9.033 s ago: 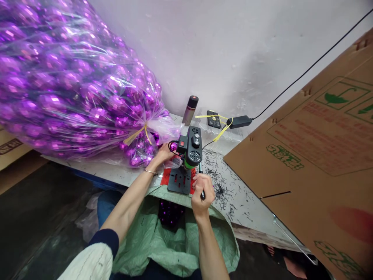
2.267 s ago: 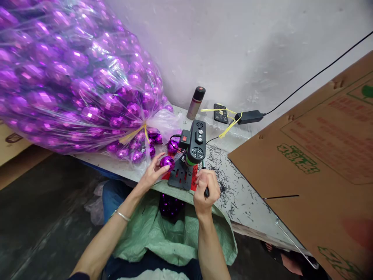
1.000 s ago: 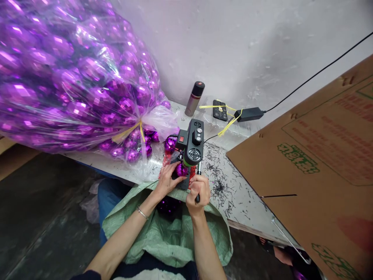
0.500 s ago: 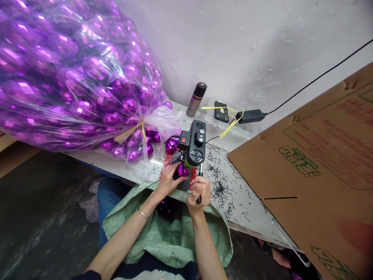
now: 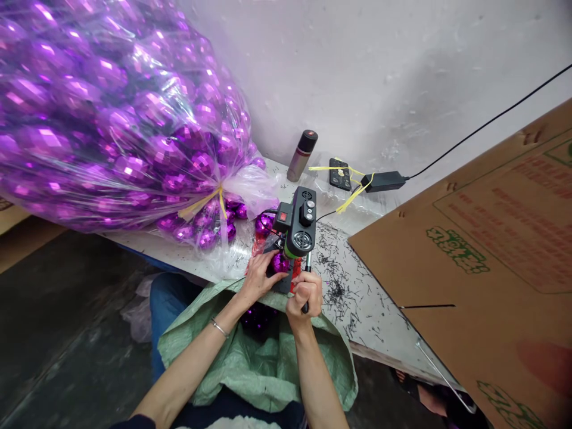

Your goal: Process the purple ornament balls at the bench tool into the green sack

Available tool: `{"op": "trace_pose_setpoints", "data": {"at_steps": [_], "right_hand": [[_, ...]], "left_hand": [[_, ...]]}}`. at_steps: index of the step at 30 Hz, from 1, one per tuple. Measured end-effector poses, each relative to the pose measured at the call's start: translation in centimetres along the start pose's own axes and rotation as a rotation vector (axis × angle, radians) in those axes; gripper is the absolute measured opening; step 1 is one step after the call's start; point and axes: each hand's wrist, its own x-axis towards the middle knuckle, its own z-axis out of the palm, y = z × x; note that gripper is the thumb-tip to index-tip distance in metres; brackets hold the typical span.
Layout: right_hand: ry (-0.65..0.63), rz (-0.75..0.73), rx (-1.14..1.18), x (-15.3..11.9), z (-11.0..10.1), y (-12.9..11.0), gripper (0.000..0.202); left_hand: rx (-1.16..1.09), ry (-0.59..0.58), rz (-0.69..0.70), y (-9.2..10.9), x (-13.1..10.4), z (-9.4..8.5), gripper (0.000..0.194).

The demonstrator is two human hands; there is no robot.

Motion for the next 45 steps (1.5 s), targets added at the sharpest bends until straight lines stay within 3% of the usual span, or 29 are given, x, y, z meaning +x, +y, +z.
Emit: {"op": "trace_pose_setpoints", "data": {"at_steps": [20,30,37,45], "right_hand": [[0.005,0.012,0.0,0.0,0.1,0.0,0.029],[-0.033,-0.084,-0.057,-0.4,0.1,0.5,0.028],[-0.036,0.063,-0.039,2.2,-0.8,-1.4,0.029],[-0.055,-0.109,-0.106,-0.8,-0.1,0.9,0.026]], "left_hand": [[-0.025,-0.016,-0.016,0.4,0.2,-0.2,0.055],[-0.006,-0.027,-0.025,0.3,0.3,-0.2,0.055],[-0.013,-0.03,-0.022,0.2,0.2,-0.2,0.057],[0.005,-0.02,-0.022,0.3,0.2,-0.2,0.055]]}}
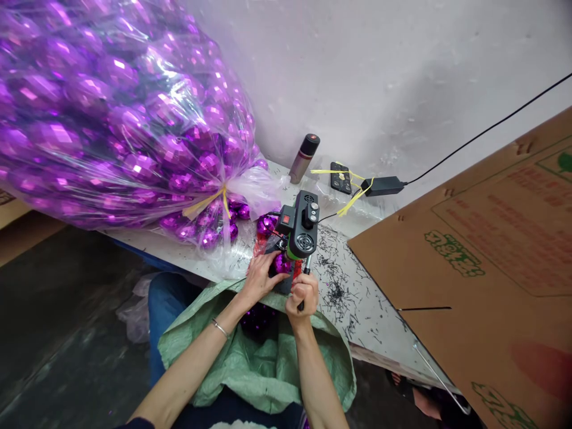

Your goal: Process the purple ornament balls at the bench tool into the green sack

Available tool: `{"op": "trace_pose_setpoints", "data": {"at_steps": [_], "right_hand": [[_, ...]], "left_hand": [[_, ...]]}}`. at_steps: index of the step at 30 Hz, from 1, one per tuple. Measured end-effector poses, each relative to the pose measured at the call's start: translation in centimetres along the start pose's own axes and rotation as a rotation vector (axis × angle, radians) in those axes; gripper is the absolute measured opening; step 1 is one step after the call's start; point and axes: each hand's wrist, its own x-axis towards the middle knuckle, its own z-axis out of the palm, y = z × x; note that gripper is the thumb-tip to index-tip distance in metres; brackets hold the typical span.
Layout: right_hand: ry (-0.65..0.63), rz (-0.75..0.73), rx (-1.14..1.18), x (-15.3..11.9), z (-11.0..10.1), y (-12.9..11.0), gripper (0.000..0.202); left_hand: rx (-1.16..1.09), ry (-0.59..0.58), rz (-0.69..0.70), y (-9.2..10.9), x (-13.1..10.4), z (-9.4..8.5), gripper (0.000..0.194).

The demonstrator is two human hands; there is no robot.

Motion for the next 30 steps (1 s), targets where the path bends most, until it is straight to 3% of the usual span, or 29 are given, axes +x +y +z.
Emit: {"op": "trace_pose_setpoints", "data": {"at_steps": [23,30], "right_hand": [[-0.076,-0.189,-0.074,-1.2,0.0,2.6,0.025],[-0.084,-0.131,-0.038,1.0,-0.9,1.1,0.025]], "left_hand": [[-0.024,-0.023,-0.02,0.0,0.1,-0.1,0.055],[-0.019,-0.029,-0.004,0.2,0.2,-0.3,0.058]]}}
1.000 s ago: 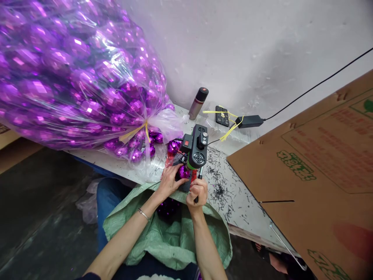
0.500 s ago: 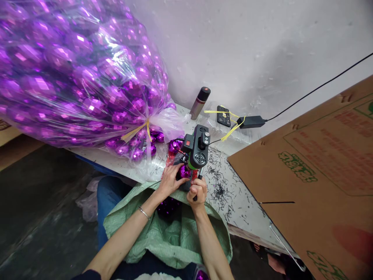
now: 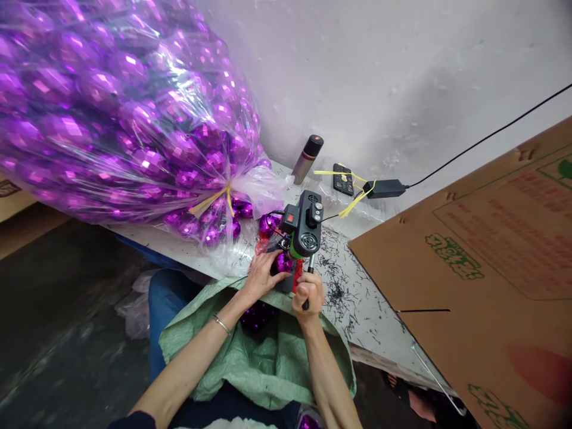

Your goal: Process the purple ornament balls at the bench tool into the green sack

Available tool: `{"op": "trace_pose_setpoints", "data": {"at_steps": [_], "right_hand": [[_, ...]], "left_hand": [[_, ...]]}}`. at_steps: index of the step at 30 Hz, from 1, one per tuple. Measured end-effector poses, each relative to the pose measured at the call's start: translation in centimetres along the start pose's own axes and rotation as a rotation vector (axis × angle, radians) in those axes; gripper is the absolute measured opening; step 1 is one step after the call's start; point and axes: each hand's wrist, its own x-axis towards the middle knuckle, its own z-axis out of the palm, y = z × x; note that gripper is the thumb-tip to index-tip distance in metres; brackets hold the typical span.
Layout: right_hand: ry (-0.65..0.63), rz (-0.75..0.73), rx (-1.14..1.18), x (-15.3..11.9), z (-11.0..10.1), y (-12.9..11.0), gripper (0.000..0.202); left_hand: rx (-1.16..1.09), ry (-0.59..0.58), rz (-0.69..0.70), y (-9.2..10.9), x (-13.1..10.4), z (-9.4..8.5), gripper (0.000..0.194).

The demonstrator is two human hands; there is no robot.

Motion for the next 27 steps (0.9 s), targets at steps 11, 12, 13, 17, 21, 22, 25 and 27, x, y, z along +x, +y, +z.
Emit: {"op": "trace_pose_setpoints", "data": {"at_steps": [11,12,13,17,21,22,25,27], "right_hand": [[0.01,-0.042,-0.041,-1.9,0.9,0.8,0.026],[0.01,-0.045,-0.044,-2.2,1.0,1.0,0.025],[0.011,-0.046,-0.048,-2.5,1.2,1.2,0.025],[0.015,-0.053,-0.062,-3.1,1.4,1.5,0.025],[0.016,-0.079,-0.063,-3.0,1.5,1.8,0.025],[0.017,-0.085,-0.063,-3.0,1.5,1.8,0.025],[0.021,-0.095,-0.064,-2.8,1.6,1.8,0.026],[0.021,-0.097,-0.065,-2.7,1.6,1.8,0.027]], "left_hand": [[-0.002,0.001,-0.021,0.0,0.0,0.2,0.057],[-0.004,0.001,-0.023,0.0,0.0,0.2,0.056],[-0.005,0.0,-0.025,0.0,0.0,0.2,0.056],[-0.001,-0.006,-0.025,0.0,0.0,0.1,0.056],[0.008,-0.005,-0.01,0.0,0.0,0.1,0.056],[0.009,-0.006,-0.008,0.0,0.0,0.1,0.056],[0.014,-0.006,-0.011,0.0,0.0,0.1,0.055],[0.018,0.001,-0.015,0.0,0.0,0.1,0.055]]}}
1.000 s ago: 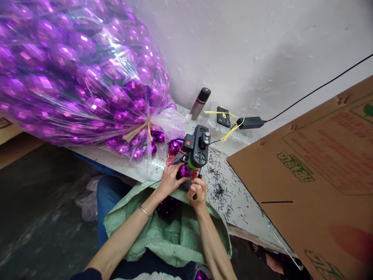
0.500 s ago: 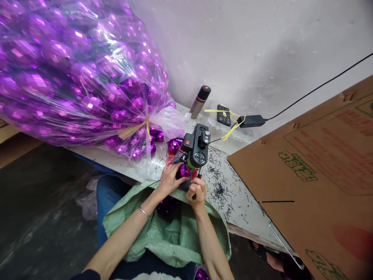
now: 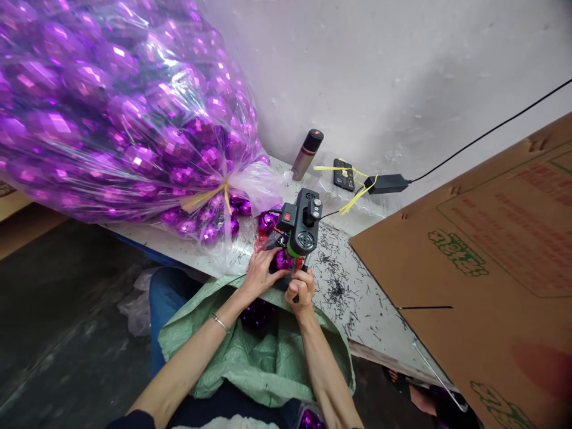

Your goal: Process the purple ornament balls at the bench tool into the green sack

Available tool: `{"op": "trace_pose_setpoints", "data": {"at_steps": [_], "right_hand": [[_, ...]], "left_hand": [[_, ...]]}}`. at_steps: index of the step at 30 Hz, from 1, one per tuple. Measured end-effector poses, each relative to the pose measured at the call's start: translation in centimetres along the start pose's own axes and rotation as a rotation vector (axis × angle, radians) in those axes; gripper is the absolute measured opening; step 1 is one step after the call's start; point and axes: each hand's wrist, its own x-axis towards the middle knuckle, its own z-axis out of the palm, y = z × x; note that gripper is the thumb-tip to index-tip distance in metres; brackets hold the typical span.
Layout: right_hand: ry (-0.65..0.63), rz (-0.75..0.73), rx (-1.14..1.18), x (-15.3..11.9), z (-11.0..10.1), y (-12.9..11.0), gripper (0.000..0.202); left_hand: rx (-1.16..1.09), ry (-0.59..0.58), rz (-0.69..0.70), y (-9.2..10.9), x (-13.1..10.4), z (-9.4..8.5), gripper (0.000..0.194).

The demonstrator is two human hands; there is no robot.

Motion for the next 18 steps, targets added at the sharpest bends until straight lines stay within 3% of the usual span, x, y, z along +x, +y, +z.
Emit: {"op": "trace_pose_setpoints", "data": {"at_steps": [12,18], "right_hand": [[0.005,-0.016,0.028,0.7,0.0,-0.3,0.029],[-0.017,0.06,0.061,4.6,-2.2,-1.4,0.027]], "left_hand": [[0.017,0.002,-0.003,0.1,0.1,0.0,0.053],[0.01,-0.006,0.0,-0.2,0.1,-0.1,0.057]]}}
